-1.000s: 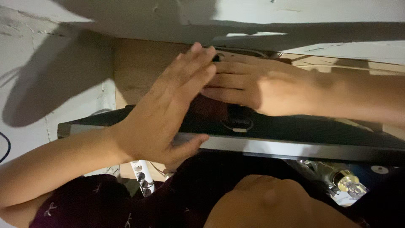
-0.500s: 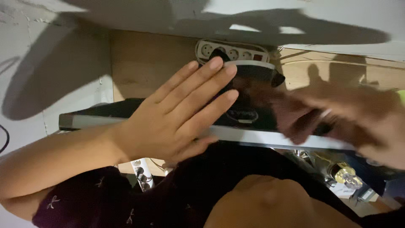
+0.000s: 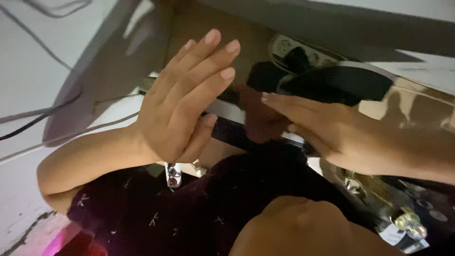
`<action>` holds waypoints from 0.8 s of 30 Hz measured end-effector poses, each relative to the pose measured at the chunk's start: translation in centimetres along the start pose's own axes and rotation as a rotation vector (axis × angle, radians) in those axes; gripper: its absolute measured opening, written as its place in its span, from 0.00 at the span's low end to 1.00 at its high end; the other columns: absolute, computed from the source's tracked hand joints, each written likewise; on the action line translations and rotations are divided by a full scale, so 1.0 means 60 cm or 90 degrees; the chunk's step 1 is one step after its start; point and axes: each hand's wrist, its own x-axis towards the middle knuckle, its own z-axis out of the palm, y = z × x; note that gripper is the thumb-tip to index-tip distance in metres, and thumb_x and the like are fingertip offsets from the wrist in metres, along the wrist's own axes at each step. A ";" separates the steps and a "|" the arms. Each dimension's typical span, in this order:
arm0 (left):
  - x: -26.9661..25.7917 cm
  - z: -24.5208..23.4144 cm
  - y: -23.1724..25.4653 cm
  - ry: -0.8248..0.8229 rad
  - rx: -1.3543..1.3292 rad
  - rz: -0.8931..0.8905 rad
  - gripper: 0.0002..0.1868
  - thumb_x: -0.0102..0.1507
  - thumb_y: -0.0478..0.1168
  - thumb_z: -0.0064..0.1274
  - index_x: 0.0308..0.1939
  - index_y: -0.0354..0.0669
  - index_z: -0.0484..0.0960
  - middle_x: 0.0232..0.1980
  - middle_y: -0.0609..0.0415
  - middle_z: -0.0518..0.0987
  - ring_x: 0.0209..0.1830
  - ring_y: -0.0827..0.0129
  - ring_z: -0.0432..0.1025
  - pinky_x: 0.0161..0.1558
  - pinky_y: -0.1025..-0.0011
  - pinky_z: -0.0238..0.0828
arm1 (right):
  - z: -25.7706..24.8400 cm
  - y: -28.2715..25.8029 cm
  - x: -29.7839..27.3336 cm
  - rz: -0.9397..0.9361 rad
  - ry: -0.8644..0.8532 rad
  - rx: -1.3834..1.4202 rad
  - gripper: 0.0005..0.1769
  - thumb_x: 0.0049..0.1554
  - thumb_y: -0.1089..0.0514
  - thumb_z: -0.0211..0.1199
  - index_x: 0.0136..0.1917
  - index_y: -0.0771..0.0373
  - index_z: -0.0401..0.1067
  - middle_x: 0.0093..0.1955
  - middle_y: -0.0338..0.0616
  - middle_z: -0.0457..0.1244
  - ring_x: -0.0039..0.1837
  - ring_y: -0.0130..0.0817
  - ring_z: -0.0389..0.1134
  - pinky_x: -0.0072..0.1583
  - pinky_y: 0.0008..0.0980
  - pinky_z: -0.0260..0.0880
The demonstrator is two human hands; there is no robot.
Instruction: The person wipes down the desk, computer monitor, keyboard, and mouse with a cloth, then organizes various electronic items, accessories, and paperwork on the desk and inside a box.
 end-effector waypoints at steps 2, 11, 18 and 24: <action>-0.021 -0.007 -0.011 0.020 -0.014 -0.034 0.31 0.62 0.27 0.49 0.70 0.28 0.61 0.73 0.28 0.66 0.79 0.36 0.56 0.80 0.40 0.54 | 0.002 -0.014 0.052 0.245 -0.146 0.039 0.38 0.64 0.57 0.49 0.85 0.46 0.47 0.71 0.40 0.64 0.52 0.37 0.74 0.53 0.36 0.73; -0.084 -0.024 -0.038 0.059 -0.058 -0.134 0.29 0.67 0.31 0.45 0.72 0.32 0.59 0.76 0.31 0.63 0.83 0.38 0.53 0.81 0.42 0.49 | 0.028 -0.053 0.220 -0.097 -0.024 0.131 0.18 0.69 0.62 0.51 0.72 0.64 0.60 0.63 0.51 0.69 0.59 0.51 0.75 0.56 0.40 0.76; -0.071 -0.015 -0.023 -0.004 -0.070 -0.112 0.28 0.70 0.37 0.43 0.74 0.32 0.61 0.79 0.34 0.63 0.82 0.42 0.53 0.82 0.45 0.50 | 0.023 -0.029 0.132 -0.058 -0.022 0.068 0.45 0.50 0.75 0.53 0.79 0.59 0.51 0.71 0.52 0.61 0.56 0.56 0.72 0.47 0.42 0.76; -0.015 0.025 -0.003 -0.180 -0.120 0.035 0.31 0.67 0.39 0.46 0.73 0.28 0.62 0.77 0.33 0.63 0.81 0.43 0.56 0.81 0.45 0.51 | 0.023 0.021 -0.034 0.142 -0.238 -0.317 0.55 0.54 0.80 0.51 0.86 0.45 0.40 0.87 0.34 0.40 0.48 0.28 0.75 0.45 0.24 0.73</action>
